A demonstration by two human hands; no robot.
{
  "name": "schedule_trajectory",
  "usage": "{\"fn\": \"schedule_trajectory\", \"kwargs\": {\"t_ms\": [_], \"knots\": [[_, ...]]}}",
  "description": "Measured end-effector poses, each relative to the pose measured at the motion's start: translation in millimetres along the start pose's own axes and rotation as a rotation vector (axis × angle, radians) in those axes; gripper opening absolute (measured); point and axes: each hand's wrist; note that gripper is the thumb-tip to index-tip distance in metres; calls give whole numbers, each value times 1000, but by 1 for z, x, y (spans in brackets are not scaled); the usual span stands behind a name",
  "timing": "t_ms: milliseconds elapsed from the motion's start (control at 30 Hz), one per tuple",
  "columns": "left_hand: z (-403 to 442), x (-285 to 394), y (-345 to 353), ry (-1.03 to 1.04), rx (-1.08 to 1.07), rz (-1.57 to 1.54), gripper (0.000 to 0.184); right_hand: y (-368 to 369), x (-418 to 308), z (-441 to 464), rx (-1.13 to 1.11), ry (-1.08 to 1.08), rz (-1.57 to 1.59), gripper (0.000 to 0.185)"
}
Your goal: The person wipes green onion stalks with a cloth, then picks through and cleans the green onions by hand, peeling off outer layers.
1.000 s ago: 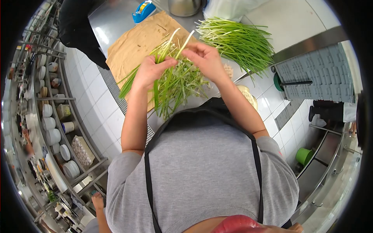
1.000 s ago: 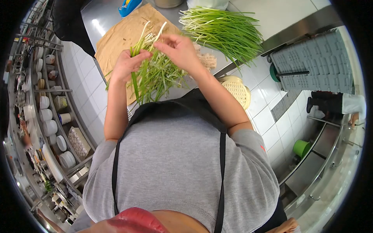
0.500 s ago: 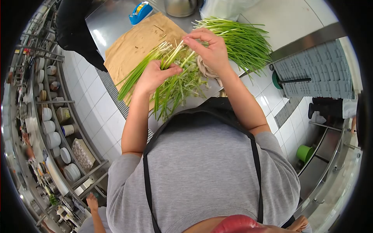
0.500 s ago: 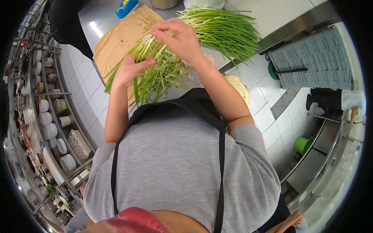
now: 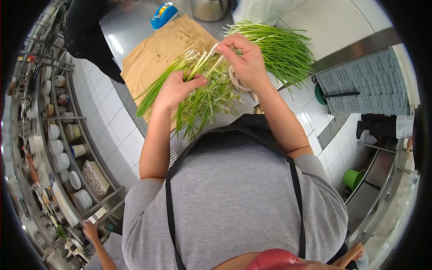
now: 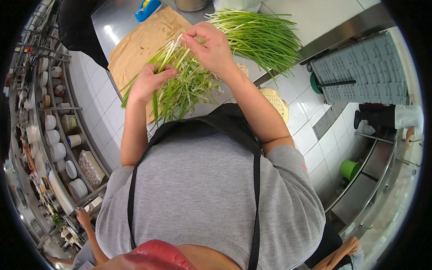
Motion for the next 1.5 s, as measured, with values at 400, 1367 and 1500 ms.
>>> {"fn": "schedule_trajectory", "kwargs": {"t_ms": [400, 1367, 1500], "knots": [[1, 4, 20, -60, 77, -385, 21, 19, -37, -17, -143, -267, -560, 7], [15, -5, -65, 114, 298, 65, 21, -15, 24, -58, -523, -44, -459, 9], [44, -30, -58, 56, 544, 574, 22, -10, 3, -42, -491, 355, -410, 11]]}}
Point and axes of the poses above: each hand's wrist, its own z-axis towards the middle knuckle, its own y-axis out of the palm, x = y × z, and after that the axes turned 10 degrees about -y, right-handed
